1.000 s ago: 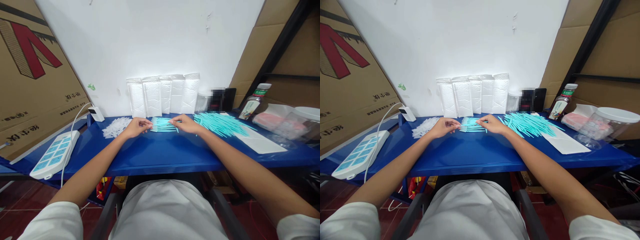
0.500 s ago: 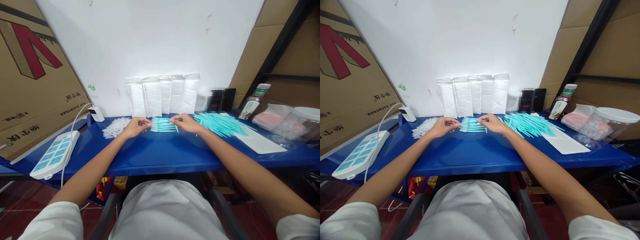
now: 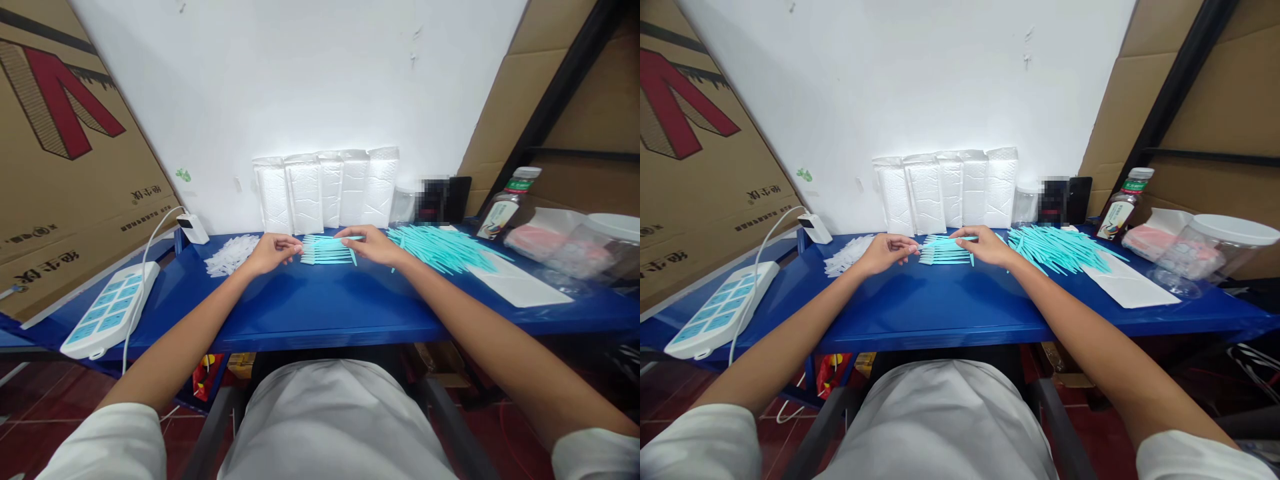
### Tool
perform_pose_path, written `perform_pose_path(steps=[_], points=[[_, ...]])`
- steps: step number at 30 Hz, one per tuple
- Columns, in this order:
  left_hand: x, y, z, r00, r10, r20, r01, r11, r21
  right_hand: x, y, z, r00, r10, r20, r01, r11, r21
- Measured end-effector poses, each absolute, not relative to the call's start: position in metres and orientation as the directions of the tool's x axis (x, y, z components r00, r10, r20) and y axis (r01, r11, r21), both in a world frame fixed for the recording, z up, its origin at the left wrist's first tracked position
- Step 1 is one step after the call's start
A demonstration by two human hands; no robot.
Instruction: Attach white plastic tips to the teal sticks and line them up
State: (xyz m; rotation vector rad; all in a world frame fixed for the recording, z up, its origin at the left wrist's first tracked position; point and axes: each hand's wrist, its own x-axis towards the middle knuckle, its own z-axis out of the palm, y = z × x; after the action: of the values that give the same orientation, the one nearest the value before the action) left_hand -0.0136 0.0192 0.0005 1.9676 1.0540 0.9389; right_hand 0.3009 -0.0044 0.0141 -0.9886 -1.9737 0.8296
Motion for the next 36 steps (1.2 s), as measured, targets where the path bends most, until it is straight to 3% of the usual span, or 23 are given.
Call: perform_pose_path(steps=[21, 36], points=[[-0.0101, 0.017, -0.0001, 0.35, 0.891, 0.29, 0.305, -0.401, 0.864, 0.3005, 0.0044, 0.0052, -0.404, 0.807, 0.431, 0.361, 0.573, -0.735], [-0.0125, 0.0214, -0.0033, 0.319, 0.9, 0.297, 0.254, -0.383, 0.888, 0.3028, 0.0023, 0.0068, -0.356, 0.875, 0.329, 0.187, 0.411, -0.892]])
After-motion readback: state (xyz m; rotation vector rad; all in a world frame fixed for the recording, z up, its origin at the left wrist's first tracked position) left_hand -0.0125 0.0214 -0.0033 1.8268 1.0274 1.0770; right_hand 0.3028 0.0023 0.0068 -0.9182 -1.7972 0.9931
